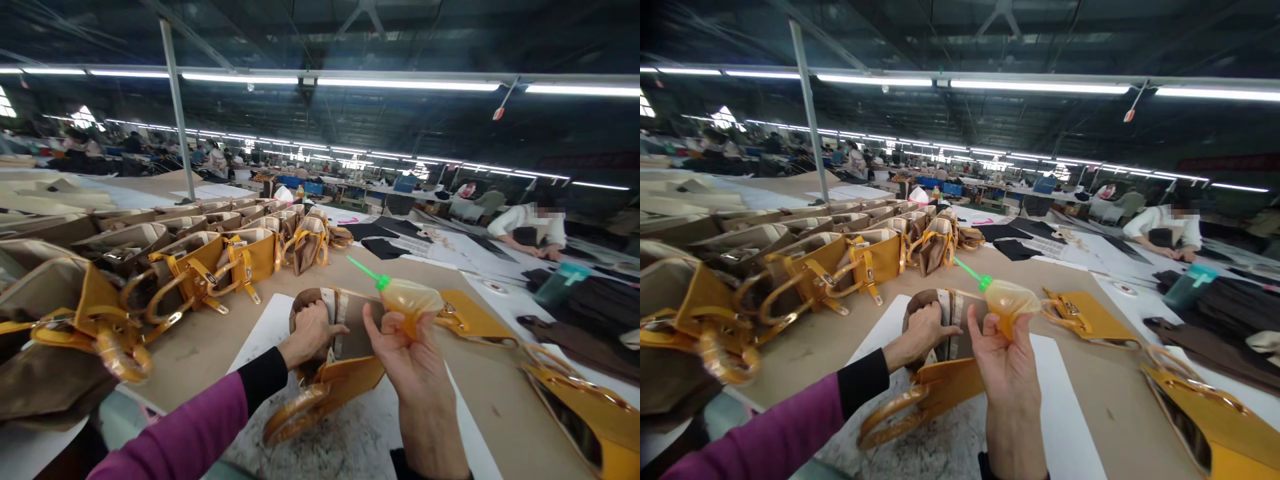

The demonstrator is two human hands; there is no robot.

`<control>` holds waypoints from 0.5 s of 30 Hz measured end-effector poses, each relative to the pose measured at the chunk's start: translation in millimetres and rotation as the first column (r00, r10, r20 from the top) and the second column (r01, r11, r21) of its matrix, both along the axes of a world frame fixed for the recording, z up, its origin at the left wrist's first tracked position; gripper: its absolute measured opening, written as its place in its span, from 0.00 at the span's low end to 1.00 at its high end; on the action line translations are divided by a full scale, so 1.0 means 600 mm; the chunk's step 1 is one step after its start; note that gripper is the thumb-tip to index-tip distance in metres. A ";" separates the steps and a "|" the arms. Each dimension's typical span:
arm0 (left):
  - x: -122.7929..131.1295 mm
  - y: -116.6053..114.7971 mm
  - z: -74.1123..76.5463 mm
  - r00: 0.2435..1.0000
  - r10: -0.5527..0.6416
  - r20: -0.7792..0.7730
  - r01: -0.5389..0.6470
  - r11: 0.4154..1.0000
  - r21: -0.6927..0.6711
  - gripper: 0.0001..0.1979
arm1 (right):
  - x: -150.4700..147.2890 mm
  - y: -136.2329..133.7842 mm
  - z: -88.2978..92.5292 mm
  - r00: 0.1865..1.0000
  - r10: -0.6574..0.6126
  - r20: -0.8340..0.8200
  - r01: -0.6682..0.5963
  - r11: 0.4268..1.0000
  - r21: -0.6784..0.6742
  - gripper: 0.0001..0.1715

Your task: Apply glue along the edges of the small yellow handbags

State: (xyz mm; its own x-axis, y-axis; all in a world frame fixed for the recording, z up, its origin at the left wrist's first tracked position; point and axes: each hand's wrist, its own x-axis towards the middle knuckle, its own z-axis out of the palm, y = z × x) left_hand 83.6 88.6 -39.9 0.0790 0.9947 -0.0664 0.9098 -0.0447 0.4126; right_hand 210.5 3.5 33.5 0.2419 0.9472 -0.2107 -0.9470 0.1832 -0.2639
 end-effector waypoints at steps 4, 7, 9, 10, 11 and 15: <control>0.007 0.013 -0.012 1.000 -0.006 0.025 0.006 1.000 0.005 0.29 | -0.003 0.002 0.003 1.000 -0.024 0.016 0.024 1.000 -0.012 0.37; 0.011 0.009 -0.018 0.997 -0.002 0.071 0.000 1.000 0.015 0.24 | -0.002 0.004 0.003 0.999 -0.025 0.038 0.026 1.000 -0.015 0.37; 0.014 0.004 -0.025 0.993 -0.002 0.119 0.000 1.000 0.013 0.20 | 0.000 0.004 0.002 0.997 -0.023 0.069 0.023 1.000 -0.007 0.36; 0.014 0.002 -0.029 0.989 -0.004 0.149 0.002 1.000 0.009 0.19 | 0.002 0.004 0.002 0.996 -0.027 0.085 0.027 1.000 -0.004 0.34; 0.013 0.001 -0.034 0.983 -0.007 0.183 0.006 1.000 0.004 0.17 | 0.004 0.003 0.002 0.994 -0.035 0.099 0.036 0.999 -0.006 0.32; 0.004 0.003 -0.054 0.940 -0.027 0.340 0.028 1.000 0.001 0.14 | 0.013 -0.003 -0.001 0.986 -0.026 0.162 0.028 1.000 -0.009 0.31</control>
State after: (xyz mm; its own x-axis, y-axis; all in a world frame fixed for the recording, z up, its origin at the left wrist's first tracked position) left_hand 86.0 90.3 -72.4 0.1244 0.9916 -0.0343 0.7137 -0.0654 0.6974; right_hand 218.6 1.7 32.9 0.2995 0.9374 -0.1775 -0.8863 0.2045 -0.4156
